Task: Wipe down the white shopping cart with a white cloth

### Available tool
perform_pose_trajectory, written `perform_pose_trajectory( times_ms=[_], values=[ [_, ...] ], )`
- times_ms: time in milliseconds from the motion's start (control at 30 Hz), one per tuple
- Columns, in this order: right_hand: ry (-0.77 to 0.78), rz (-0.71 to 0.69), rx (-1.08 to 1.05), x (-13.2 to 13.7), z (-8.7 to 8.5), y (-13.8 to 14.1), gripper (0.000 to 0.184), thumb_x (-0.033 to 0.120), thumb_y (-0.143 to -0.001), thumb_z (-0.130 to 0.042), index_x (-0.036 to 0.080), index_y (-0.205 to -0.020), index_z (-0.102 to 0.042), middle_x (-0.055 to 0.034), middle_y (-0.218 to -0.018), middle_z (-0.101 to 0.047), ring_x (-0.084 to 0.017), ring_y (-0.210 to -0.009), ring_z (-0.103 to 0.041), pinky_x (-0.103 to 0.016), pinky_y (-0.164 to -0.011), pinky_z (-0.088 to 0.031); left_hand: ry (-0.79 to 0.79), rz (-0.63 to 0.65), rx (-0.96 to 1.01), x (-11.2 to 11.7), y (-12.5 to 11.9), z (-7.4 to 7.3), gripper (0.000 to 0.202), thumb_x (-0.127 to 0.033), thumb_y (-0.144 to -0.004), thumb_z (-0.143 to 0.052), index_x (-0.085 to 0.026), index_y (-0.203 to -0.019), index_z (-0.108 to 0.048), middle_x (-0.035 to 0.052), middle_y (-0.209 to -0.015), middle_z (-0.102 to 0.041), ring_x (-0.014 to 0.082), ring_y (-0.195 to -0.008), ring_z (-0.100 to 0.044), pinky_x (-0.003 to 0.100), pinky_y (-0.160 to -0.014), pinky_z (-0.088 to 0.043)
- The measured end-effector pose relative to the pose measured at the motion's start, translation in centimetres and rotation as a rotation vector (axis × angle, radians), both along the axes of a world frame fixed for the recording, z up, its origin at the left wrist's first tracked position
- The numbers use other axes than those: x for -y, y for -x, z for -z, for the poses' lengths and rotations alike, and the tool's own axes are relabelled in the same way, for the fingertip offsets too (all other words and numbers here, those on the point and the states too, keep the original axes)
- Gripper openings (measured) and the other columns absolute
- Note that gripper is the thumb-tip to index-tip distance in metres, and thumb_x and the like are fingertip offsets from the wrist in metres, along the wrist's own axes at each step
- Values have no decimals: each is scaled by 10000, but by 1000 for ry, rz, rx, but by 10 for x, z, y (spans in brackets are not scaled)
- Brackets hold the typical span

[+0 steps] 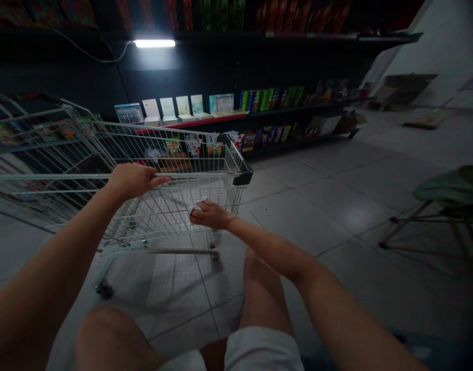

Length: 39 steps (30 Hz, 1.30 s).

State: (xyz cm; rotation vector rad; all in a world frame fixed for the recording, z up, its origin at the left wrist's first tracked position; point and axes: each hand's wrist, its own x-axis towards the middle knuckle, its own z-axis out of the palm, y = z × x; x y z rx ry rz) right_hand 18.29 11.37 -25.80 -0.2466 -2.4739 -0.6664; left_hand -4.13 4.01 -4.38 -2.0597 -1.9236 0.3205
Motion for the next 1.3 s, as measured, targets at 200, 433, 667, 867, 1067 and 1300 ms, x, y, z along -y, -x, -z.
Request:
perform_pose_trajectory(
  times_ms=[200, 433, 667, 867, 1067, 1300],
  values=[
    [126, 174, -166, 3, 18, 3, 218, 206, -969, -515, 273, -1115, -662, -39, -1073, -680, -155, -934, -534, -320, -817, -383, -36, -22, 17, -1, 3, 4, 867, -788, -859, -135, -213, -1130, -725, 129, -997, -719, 320, -998, -668, 385, -834, -444],
    [-84, -134, 156, -5, 56, -30, 206, 136, -966, -476, 236, -940, -654, 25, -945, -636, -107, -862, -506, -277, -841, -410, -63, -16, 18, -2, 2, 4, 872, -804, -857, -136, -208, -1071, -736, 128, -925, -701, 308, -900, -653, 384, -751, -418],
    [192, 109, 231, 2, 48, -54, 231, 81, -915, -450, 225, -939, -629, -20, -907, -624, -136, -901, -522, -295, -801, -442, -71, 17, 32, -3, 1, 3, 1007, -849, -802, -30, -158, -1022, -728, 134, -860, -675, 270, -794, -595, 398, -724, -420],
    [272, 90, 288, 12, 68, -79, 286, -2, -812, -458, 234, -899, -594, 0, -930, -598, -97, -839, -505, -268, -829, -453, -60, 30, 8, -2, -1, 0, 945, -824, -829, -66, -181, -1036, -726, 140, -884, -692, 278, -802, -615, 383, -701, -425],
    [419, 347, 11, -23, 43, -156, 212, 153, -909, -432, 228, -946, -627, -66, -986, -626, -170, -937, -543, -348, -939, -464, -72, -19, -14, -6, -2, 1, 881, -803, -858, -140, -163, -1044, -716, 121, -873, -690, 266, -825, -626, 388, -733, -458],
    [558, 663, -1114, -47, 5, -140, 300, 227, -931, -286, 145, -1157, -466, -154, -1153, -521, -208, -1105, -501, -377, -971, -463, -61, -77, 5, -10, -4, 2, 829, -789, -860, -217, -169, -1072, -724, 153, -936, -703, 354, -929, -657, 475, -773, -491]
  ],
)
